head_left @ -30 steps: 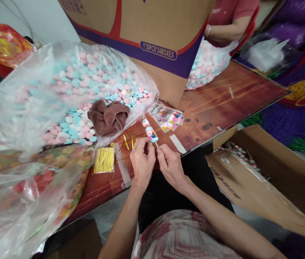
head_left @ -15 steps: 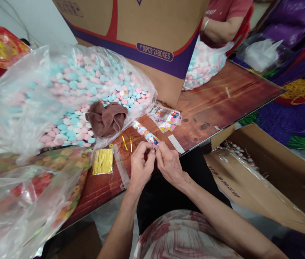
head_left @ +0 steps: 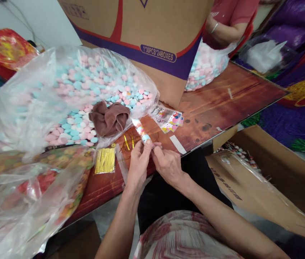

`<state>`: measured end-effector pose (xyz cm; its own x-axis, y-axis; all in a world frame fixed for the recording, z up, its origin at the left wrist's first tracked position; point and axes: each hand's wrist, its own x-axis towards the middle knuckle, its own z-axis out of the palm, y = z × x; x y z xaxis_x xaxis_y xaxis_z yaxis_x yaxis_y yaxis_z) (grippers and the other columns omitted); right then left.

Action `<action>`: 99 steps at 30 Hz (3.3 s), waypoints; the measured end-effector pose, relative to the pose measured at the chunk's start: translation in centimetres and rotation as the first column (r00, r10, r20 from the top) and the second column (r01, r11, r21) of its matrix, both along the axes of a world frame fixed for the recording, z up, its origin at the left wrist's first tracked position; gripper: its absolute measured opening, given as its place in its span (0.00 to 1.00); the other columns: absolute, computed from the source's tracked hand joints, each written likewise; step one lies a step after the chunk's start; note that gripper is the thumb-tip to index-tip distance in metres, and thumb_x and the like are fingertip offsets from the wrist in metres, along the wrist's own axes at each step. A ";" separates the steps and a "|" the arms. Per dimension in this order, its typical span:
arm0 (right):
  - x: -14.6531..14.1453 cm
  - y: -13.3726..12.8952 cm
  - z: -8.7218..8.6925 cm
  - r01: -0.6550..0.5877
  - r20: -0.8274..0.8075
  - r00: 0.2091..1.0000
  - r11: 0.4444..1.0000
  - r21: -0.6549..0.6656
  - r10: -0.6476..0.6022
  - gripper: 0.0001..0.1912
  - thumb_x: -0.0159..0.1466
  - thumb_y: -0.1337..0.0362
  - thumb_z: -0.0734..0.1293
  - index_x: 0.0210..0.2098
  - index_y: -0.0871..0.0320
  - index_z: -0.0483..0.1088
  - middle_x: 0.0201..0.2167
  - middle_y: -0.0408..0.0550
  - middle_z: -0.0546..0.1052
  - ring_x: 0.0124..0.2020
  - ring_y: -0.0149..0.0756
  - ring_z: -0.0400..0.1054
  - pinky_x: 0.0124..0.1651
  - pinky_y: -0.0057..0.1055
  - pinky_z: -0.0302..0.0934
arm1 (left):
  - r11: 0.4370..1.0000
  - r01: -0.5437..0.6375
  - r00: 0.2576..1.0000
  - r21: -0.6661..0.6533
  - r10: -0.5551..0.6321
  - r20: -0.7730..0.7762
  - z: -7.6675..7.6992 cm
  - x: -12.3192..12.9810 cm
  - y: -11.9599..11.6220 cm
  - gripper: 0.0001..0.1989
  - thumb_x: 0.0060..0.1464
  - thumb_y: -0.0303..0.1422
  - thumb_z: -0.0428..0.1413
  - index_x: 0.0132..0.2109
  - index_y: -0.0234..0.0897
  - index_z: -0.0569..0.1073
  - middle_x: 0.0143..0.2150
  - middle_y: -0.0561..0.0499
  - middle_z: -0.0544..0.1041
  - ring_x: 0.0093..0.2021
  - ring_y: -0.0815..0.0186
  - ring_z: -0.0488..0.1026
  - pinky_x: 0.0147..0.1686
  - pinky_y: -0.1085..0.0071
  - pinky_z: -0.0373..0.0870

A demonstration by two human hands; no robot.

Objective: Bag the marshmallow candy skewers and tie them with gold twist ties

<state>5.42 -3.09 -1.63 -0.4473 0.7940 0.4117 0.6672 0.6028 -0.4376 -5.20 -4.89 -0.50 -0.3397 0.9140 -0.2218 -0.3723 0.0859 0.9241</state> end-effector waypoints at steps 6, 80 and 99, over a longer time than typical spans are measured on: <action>1.8 -0.9 1.9 -0.217 -0.320 0.946 0.839 -0.498 0.054 0.13 0.70 0.64 0.56 0.31 0.57 0.66 0.21 0.39 0.68 0.21 0.28 0.60 0.28 0.25 0.52 | 0.998 0.064 0.963 -0.003 -0.061 0.262 1.1 -0.6 0.3 0.15 0.52 0.39 0.63 0.41 0.32 0.75 0.42 0.40 0.81 0.47 0.54 0.78 0.49 0.60 0.71; -0.8 -2.8 1.6 -0.084 -0.189 0.980 0.984 -0.158 0.054 0.12 0.69 0.67 0.57 0.31 0.58 0.67 0.20 0.42 0.69 0.19 0.28 0.62 0.26 0.25 0.53 | 0.987 -0.092 0.664 0.128 0.157 -0.731 0.2 -1.9 -3.9 0.07 0.62 0.33 0.51 0.37 0.40 0.73 0.35 0.50 0.76 0.35 0.64 0.71 0.39 0.67 0.63; 0.5 -3.2 1.2 -0.179 0.020 0.982 0.953 -0.247 0.189 0.26 0.66 0.71 0.55 0.63 0.68 0.61 0.34 0.55 0.81 0.29 0.39 0.76 0.33 0.29 0.66 | 0.979 0.154 0.434 0.131 0.052 -0.900 0.5 -2.5 -4.1 0.08 0.64 0.29 0.46 0.35 0.39 0.65 0.31 0.53 0.69 0.33 0.67 0.67 0.35 0.70 0.61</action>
